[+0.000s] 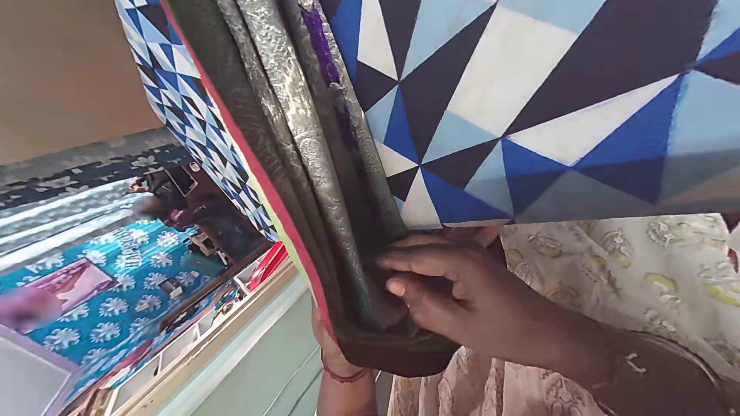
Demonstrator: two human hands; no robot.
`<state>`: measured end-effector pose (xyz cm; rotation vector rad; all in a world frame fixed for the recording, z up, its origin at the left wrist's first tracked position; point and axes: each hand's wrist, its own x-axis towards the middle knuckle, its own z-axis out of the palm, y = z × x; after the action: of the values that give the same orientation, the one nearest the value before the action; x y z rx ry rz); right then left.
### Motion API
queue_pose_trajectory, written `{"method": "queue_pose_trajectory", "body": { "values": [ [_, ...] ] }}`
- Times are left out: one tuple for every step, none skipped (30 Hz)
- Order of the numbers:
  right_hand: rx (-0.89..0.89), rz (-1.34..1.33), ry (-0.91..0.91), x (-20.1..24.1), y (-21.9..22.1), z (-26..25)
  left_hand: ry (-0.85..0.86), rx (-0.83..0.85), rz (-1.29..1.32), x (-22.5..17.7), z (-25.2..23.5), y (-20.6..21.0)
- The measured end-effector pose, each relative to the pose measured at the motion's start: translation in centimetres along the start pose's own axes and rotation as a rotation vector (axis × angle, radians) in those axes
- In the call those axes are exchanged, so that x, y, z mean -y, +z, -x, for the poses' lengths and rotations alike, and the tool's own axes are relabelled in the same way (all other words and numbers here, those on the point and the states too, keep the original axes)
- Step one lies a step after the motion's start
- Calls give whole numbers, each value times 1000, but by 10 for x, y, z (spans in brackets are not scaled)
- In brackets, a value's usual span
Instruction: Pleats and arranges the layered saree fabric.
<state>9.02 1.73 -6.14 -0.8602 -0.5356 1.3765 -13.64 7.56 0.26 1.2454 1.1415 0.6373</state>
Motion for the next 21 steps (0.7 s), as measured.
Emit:
{"method": "queue_pose_trajectory", "body": {
  "values": [
    [19, 3, 6, 0, -1, -2, 3, -15, -12, 1, 1, 1],
    [39, 2, 18, 0, -3, -4, 9, 0, -7, 0, 1, 1],
    [60, -2, 33, 1, -4, -6, 15, 16, -8, 0, 1, 1],
    [80, -7, 50, 2, -4, -9, 17, 23, -17, -1, 1, 1],
    [97, -13, 64, 3, -5, -11, 12, 16, -16, -1, 1, 1],
    [110, -22, 74, 4, -5, -13, 7, 21, -5, -2, 1, 0],
    [121, -32, 82, 4, -5, -15, -4, 23, 9, -3, 2, -1],
    [136, -39, 92, 5, -4, -16, -10, 36, 17, -3, 2, -2],
    [151, -40, 100, 6, -4, -18, -5, 31, 3, -3, 2, -3],
    [166, -37, 110, 6, -5, -20, 7, 30, -27, -3, 2, -3],
    [183, -32, 127, 8, -6, -22, 22, 30, -66, -3, 2, -4],
    [203, -31, 149, 10, -7, -24, 37, 34, -124, -3, 2, -4],
    [222, -29, 172, 12, -8, -26, 44, 21, -178, -3, 2, -5],
    [242, -26, 191, 14, -9, -27, 39, -3, -212, -3, 2, -4],
    [266, -22, 204, 16, -10, -28, 31, -26, -224, -3, 3, -3],
    [291, -11, 217, 19, -10, -29, 26, -35, -229, -4, 3, -3],
    [301, 14, 228, 22, -10, -29, 31, -28, -226, -5, 3, -4],
    [289, 51, 230, 24, -9, -28, 40, -9, -212, -5, 2, -6],
    [261, 104, 228, 26, -6, -27, 51, 13, -194, -6, 0, -8],
    [222, 170, 223, 26, -4, -26, 60, 20, -197, -6, -1, -10],
    [177, 241, 218, 26, -1, -25, 62, 34, -211, -7, -2, -12]
  ]
}}
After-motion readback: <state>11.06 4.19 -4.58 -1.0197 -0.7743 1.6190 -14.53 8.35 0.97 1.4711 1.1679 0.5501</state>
